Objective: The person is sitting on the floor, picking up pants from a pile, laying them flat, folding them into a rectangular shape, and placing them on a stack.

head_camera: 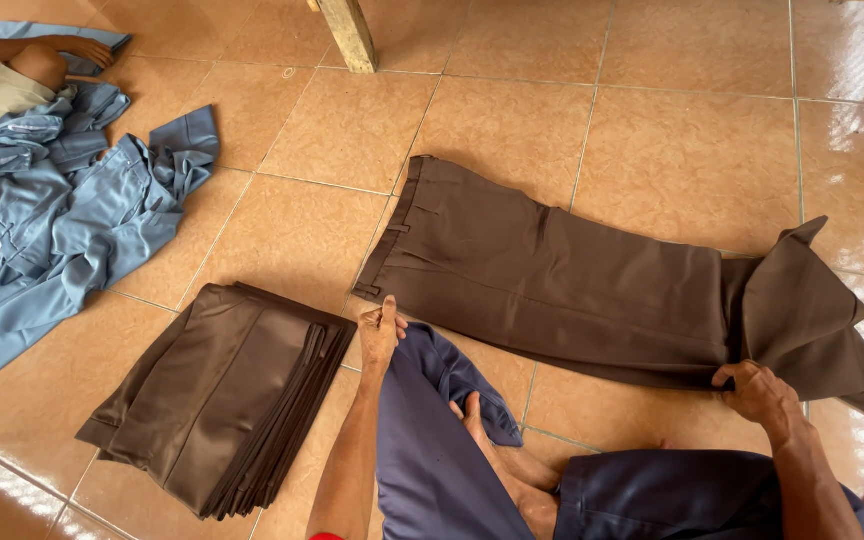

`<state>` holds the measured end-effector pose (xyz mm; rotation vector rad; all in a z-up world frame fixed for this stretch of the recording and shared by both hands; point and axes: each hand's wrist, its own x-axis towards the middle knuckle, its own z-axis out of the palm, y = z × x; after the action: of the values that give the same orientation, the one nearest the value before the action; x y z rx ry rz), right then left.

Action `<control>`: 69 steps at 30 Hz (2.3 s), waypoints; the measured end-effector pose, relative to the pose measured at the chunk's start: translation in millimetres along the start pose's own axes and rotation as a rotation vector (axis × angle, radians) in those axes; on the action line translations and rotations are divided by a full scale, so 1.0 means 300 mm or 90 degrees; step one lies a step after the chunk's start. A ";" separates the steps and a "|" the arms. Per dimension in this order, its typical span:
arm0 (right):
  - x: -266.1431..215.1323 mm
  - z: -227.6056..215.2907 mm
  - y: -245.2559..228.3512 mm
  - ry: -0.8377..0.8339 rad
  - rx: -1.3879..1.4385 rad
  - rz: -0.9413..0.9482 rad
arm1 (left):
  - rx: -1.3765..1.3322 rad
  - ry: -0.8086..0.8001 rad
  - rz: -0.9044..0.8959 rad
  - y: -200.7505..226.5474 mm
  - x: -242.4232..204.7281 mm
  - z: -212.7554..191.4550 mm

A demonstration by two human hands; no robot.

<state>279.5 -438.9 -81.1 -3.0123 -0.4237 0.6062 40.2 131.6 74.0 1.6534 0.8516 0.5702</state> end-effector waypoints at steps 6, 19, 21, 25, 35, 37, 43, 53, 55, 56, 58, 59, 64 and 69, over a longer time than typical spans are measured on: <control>0.004 -0.010 -0.001 -0.022 0.005 0.003 | 0.025 0.004 0.034 -0.009 0.004 0.010; 0.011 0.014 0.014 -0.010 0.005 0.010 | 0.017 0.011 0.026 0.001 -0.006 0.013; 0.010 0.020 0.019 -0.006 0.015 0.002 | 0.017 0.012 0.023 0.001 -0.008 0.012; 0.034 0.045 0.039 0.013 0.020 -0.020 | 0.001 0.010 0.044 -0.014 0.002 0.012; 0.000 -0.007 0.005 -0.019 0.021 -0.007 | 0.006 0.005 0.035 -0.014 0.002 0.011; -0.012 -0.024 -0.007 -0.028 0.027 0.008 | 0.013 0.009 0.050 0.013 -0.016 0.012; -0.001 -0.002 0.009 -0.008 0.030 0.000 | 0.015 0.005 0.049 -0.005 -0.005 0.012; 0.019 0.019 0.022 0.004 0.028 -0.024 | 0.017 0.007 0.049 0.014 -0.019 0.015; 0.002 0.001 0.011 -0.003 0.026 -0.016 | 0.028 0.009 0.060 0.015 -0.020 0.021; -0.004 -0.003 0.008 -0.005 0.026 -0.010 | 0.028 0.003 0.059 0.027 -0.022 0.025; -0.014 -0.010 0.000 0.004 0.017 -0.010 | 0.083 0.018 0.046 0.051 -0.025 0.033; -0.013 -0.004 0.006 0.002 0.018 -0.005 | 0.084 0.013 0.045 -0.003 0.010 0.051; -0.026 0.014 0.008 0.082 0.015 -0.042 | 0.591 -0.059 0.051 -0.266 0.190 0.109; -0.025 0.014 0.008 0.073 0.035 -0.017 | 0.738 -0.169 -0.136 -0.410 0.391 0.149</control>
<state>271.9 -443.4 -82.4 -2.9649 -0.4316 0.4328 117.6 208.4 -63.8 2.5244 1.2359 -0.4083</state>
